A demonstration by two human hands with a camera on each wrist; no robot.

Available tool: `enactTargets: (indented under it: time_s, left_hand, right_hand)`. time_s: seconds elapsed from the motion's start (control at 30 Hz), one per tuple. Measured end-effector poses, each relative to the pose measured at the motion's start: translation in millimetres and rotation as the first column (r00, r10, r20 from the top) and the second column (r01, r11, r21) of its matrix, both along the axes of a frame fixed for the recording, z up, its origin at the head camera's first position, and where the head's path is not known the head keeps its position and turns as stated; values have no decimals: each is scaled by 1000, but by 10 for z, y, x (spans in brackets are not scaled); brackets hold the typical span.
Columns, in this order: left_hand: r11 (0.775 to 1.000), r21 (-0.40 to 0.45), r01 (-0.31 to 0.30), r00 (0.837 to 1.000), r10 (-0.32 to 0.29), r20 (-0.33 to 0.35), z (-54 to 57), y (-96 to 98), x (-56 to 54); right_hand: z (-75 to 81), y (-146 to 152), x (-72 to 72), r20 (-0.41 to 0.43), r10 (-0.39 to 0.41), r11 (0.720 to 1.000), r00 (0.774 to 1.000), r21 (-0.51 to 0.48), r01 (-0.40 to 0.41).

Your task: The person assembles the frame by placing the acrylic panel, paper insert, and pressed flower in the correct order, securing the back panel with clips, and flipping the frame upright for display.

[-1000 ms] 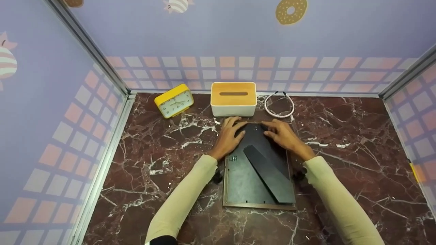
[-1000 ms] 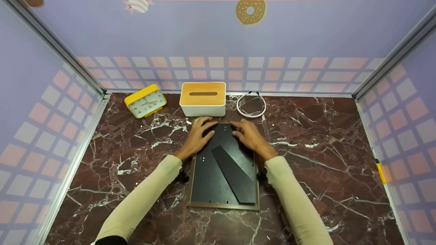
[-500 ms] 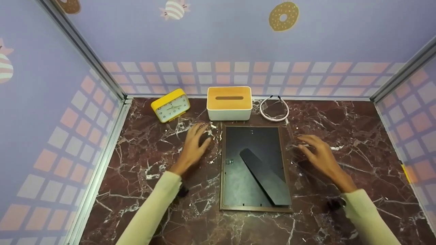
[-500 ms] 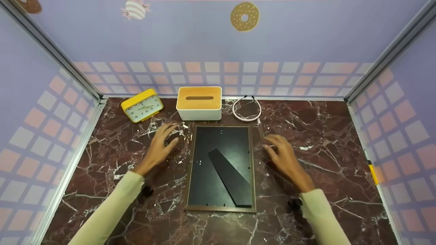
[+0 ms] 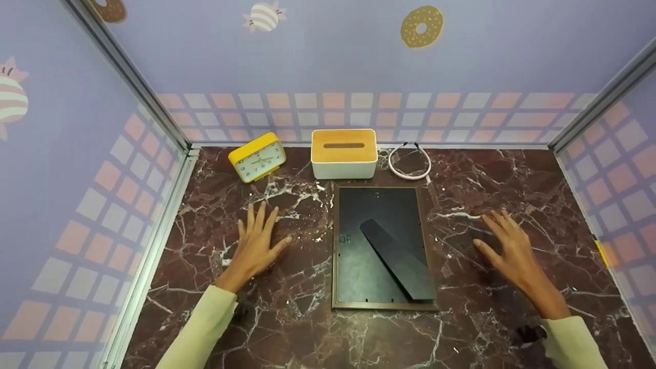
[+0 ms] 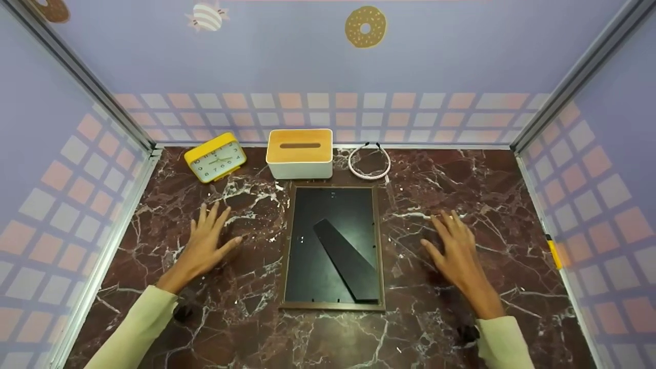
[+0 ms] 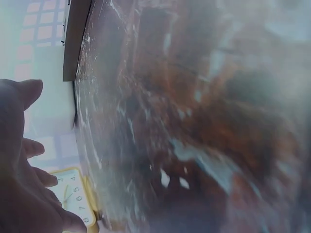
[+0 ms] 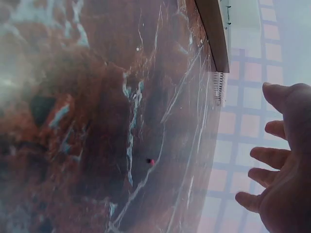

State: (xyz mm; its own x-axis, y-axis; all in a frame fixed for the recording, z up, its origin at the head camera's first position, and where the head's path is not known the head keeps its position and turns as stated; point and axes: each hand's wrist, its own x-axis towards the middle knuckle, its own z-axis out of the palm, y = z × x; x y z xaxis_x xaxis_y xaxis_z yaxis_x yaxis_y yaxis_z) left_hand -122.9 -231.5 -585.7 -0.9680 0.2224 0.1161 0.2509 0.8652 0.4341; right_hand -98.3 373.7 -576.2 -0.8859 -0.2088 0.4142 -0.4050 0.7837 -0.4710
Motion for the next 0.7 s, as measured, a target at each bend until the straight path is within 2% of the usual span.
enactTargets:
  time_s: [0.2, 0.33, 0.5, 0.7]
  left_hand:
    - [996, -89, -24, 1000, 24, 2, 59, -65, 88]
    - [992, -119, -37, 999, 39, 11, 64, -93, 100]
    - [988, -148, -40, 999, 44, 22, 49, -114, 95]
    - [978, -201, -63, 998, 62, -11, 75, -138, 46]
  right_hand:
    - [59, 58, 107, 97, -50, 990, 994, 137, 36]
    - [60, 90, 91, 141, -85, 976, 986, 211, 54]
    - [31, 105, 87, 179, -116, 955, 977, 291, 60]
    - [16, 121, 61, 201, -143, 938, 969, 340, 68]
